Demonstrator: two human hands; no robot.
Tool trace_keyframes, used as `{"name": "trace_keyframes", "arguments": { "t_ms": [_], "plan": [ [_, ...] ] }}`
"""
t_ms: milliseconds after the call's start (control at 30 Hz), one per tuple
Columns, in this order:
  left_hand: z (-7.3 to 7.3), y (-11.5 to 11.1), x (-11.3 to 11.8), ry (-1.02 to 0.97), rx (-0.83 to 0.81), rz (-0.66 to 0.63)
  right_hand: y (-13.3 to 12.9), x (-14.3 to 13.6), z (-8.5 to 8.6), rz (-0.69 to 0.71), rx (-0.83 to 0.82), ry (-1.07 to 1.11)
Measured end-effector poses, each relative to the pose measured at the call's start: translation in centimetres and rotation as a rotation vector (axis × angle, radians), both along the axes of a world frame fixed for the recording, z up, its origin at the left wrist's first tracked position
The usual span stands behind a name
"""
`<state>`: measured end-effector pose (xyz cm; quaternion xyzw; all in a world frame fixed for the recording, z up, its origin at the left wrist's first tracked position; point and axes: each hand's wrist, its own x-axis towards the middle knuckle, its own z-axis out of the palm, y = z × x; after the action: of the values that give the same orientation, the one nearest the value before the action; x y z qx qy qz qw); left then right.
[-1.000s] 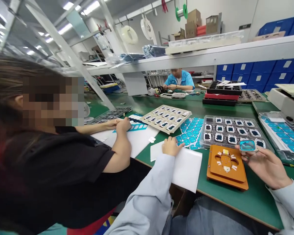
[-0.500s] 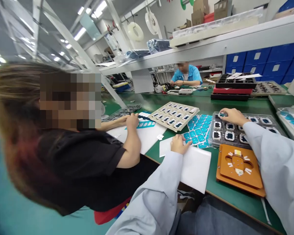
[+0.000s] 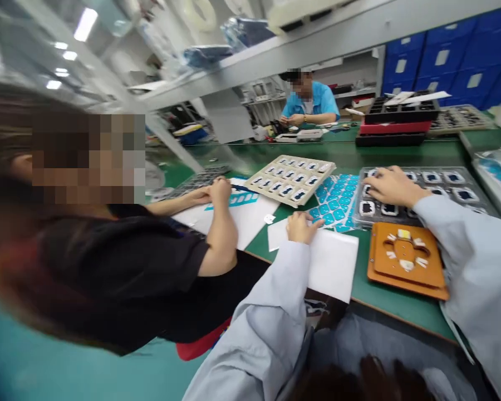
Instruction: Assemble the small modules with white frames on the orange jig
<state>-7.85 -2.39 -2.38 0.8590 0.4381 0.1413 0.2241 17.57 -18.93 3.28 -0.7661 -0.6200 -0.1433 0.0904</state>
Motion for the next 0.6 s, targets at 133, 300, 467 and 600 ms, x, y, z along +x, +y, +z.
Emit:
{"name": "trace_keyframes", "arguments": {
  "t_ms": [133,300,467,600],
  "plan": [
    [-0.8,1.1,-0.2,0.0,-0.005,-0.037,-0.3,-1.1,0.1,-0.006,-0.021,0.162],
    [-1.2,2.0,-0.8,-0.005,0.02,-0.077,-0.9,-1.3,0.6,0.049,0.198,0.549],
    [-1.2,2.0,-0.8,-0.012,0.031,-0.051,-4.4,-3.0,3.0,0.032,0.453,0.835],
    [-1.7,2.2,-0.4,-0.019,0.005,-0.016,-10.7,-4.3,3.6,0.017,0.735,1.195]
  ]
}}
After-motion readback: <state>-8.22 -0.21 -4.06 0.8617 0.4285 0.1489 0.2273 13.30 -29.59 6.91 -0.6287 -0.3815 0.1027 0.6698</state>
